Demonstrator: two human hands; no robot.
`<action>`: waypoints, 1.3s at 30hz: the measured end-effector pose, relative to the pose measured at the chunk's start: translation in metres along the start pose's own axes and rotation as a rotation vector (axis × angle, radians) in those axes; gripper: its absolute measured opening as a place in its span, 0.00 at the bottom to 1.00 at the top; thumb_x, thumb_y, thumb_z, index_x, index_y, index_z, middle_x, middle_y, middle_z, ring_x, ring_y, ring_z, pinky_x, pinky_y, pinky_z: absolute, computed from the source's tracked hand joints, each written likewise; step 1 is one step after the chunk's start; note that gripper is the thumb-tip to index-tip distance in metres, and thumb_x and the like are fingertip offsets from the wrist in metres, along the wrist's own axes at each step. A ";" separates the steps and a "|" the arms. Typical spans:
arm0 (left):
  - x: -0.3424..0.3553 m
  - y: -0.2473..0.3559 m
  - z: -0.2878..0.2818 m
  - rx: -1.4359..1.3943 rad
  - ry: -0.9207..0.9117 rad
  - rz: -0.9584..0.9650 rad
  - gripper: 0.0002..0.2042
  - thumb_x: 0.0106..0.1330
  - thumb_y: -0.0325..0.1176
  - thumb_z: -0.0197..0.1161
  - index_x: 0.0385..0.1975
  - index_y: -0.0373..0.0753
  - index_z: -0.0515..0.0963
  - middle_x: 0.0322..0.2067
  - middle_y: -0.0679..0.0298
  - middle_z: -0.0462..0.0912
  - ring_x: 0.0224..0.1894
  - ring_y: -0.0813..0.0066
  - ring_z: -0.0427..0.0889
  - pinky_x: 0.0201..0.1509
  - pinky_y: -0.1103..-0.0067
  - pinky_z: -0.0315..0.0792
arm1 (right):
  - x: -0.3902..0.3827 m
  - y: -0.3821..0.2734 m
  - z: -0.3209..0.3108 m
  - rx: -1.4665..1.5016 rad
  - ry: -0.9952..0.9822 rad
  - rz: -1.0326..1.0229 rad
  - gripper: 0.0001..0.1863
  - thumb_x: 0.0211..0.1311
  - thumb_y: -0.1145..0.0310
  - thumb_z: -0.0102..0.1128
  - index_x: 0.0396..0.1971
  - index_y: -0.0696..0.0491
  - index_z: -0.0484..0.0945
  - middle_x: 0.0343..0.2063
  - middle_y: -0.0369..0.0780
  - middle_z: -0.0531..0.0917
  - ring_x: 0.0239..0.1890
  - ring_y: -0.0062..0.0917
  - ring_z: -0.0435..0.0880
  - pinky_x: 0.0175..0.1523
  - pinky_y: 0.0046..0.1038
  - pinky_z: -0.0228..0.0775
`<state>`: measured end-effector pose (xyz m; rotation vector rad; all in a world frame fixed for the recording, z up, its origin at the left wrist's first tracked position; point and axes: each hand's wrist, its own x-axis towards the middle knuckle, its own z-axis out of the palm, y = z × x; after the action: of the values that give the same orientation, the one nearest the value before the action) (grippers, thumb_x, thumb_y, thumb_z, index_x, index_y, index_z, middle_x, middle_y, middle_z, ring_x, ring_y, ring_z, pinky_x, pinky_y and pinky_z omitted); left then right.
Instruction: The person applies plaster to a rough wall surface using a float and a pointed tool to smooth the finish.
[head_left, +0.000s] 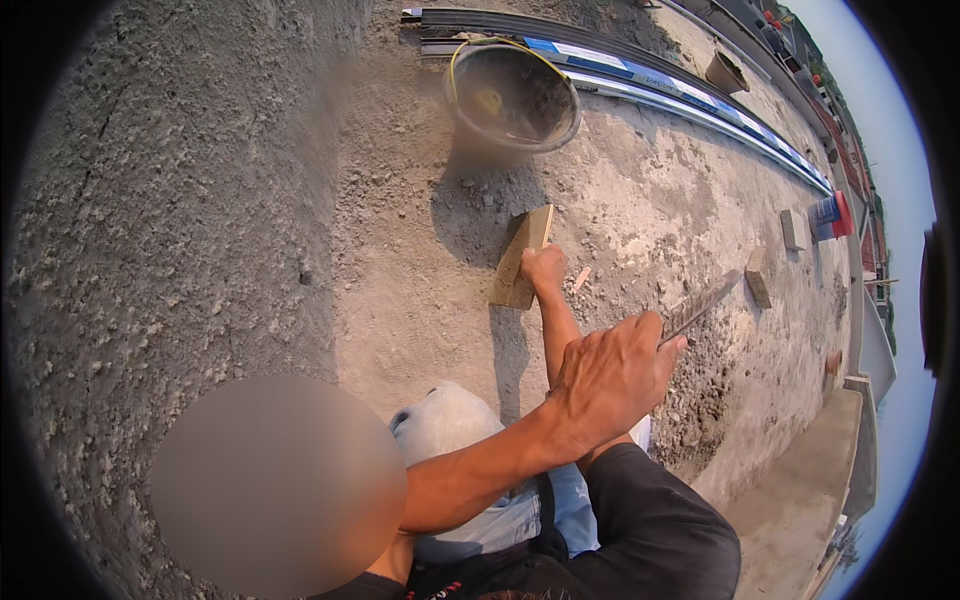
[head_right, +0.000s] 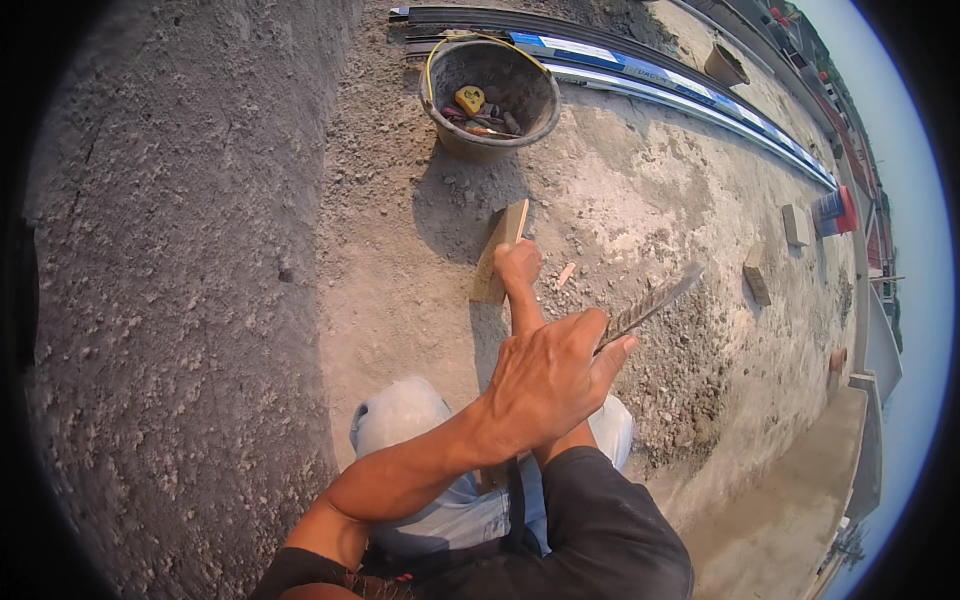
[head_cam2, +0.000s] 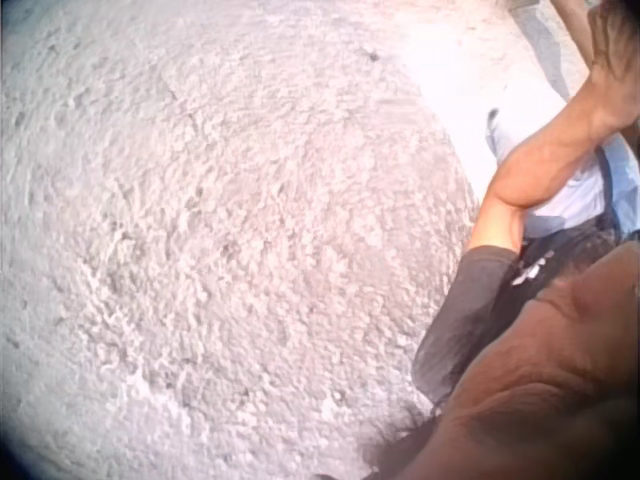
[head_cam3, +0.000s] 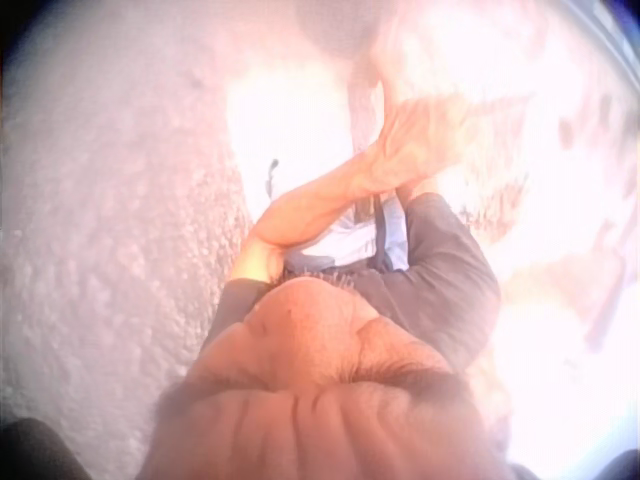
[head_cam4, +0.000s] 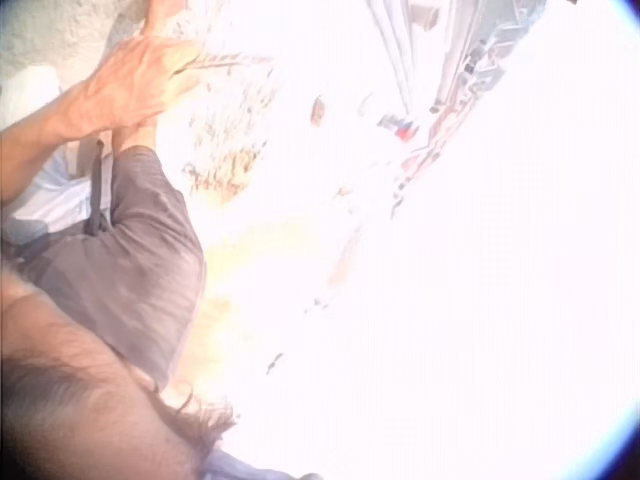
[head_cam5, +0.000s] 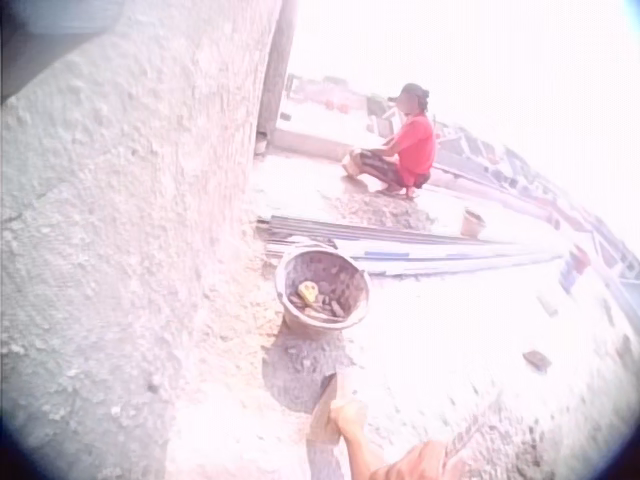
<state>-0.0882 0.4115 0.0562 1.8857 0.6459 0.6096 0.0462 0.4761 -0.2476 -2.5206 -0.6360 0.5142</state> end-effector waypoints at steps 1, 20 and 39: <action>0.001 -0.003 -0.006 0.000 0.002 -0.007 0.15 0.65 0.40 0.59 0.24 0.33 0.70 0.18 0.52 0.76 0.22 0.49 0.78 0.28 0.62 0.70 | -0.008 -0.017 -0.006 0.000 -0.003 -0.007 0.18 0.46 0.61 0.61 0.30 0.62 0.82 0.30 0.56 0.83 0.36 0.48 0.83 0.44 0.42 0.75; 0.024 0.000 -0.010 -0.186 -0.050 -0.026 0.15 0.65 0.39 0.60 0.25 0.33 0.69 0.18 0.47 0.75 0.25 0.44 0.77 0.28 0.60 0.69 | 0.040 -0.072 0.009 0.195 0.017 0.154 0.22 0.45 0.59 0.65 0.36 0.62 0.81 0.38 0.57 0.81 0.45 0.48 0.81 0.51 0.42 0.73; 0.010 0.024 0.042 -0.115 -0.318 0.018 0.15 0.66 0.42 0.57 0.28 0.34 0.71 0.22 0.49 0.77 0.26 0.46 0.79 0.28 0.60 0.71 | 0.066 0.046 -0.036 0.053 0.037 0.147 0.24 0.44 0.57 0.67 0.35 0.63 0.80 0.39 0.57 0.81 0.45 0.48 0.81 0.51 0.40 0.73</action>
<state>-0.0494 0.3826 0.0643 1.8297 0.3797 0.3386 0.1321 0.4622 -0.2585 -2.5328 -0.4199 0.5274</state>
